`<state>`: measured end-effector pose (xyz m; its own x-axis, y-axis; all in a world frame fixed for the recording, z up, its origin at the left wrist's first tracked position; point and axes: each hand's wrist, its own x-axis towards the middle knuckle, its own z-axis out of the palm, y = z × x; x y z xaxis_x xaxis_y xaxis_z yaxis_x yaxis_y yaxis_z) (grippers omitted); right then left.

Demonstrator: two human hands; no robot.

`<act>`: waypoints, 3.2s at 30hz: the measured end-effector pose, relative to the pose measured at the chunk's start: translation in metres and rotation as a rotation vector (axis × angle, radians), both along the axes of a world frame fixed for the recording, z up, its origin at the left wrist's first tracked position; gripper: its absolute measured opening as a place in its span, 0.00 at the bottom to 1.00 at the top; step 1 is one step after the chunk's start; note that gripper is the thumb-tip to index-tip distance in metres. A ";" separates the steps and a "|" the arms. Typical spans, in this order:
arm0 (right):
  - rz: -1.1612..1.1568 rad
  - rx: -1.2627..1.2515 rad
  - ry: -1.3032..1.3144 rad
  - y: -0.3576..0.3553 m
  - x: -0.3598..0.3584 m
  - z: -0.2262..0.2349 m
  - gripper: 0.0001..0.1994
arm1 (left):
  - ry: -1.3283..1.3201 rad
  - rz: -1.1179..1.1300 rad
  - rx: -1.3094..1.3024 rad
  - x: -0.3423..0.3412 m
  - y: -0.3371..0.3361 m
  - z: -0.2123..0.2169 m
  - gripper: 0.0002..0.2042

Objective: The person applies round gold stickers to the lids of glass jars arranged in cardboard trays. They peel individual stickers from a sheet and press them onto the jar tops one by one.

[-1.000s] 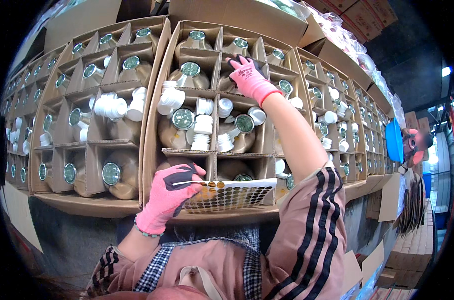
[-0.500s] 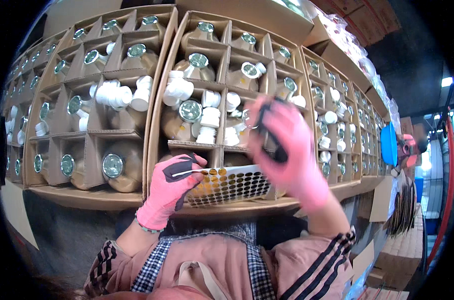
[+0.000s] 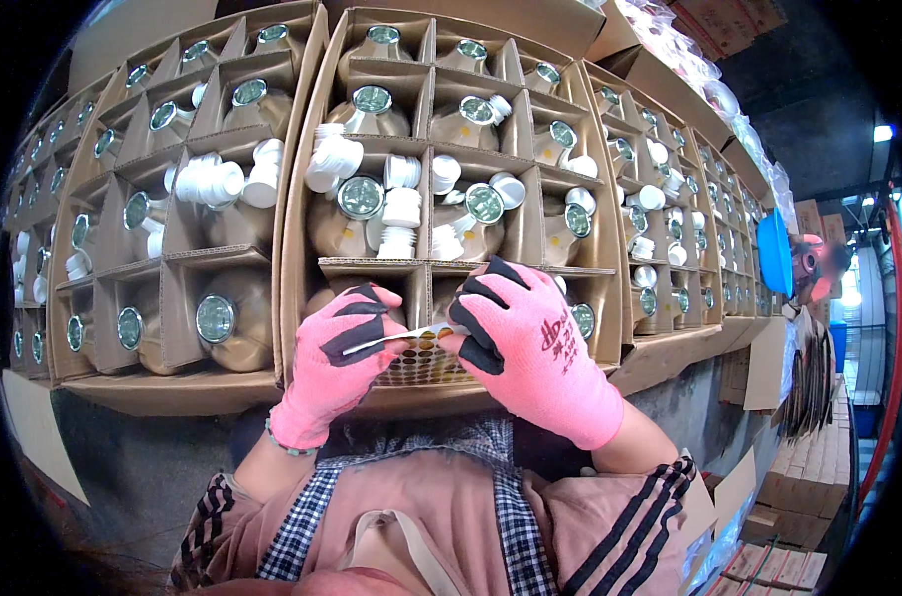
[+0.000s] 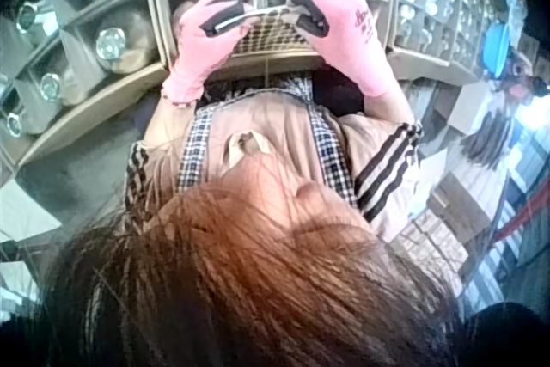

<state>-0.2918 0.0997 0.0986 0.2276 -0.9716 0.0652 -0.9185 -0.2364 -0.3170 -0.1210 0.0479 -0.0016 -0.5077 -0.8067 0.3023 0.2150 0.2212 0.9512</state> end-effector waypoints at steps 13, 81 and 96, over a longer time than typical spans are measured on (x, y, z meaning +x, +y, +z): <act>0.011 -0.137 0.003 0.012 0.004 0.006 0.10 | 0.055 -0.047 0.183 0.004 0.007 0.016 0.08; 0.138 -0.002 0.121 -0.029 0.018 0.016 0.13 | 0.148 -0.005 0.359 0.004 -0.002 -0.004 0.07; 0.187 -0.118 0.007 -0.016 0.007 0.003 0.10 | 0.094 0.025 0.276 0.006 0.001 0.015 0.06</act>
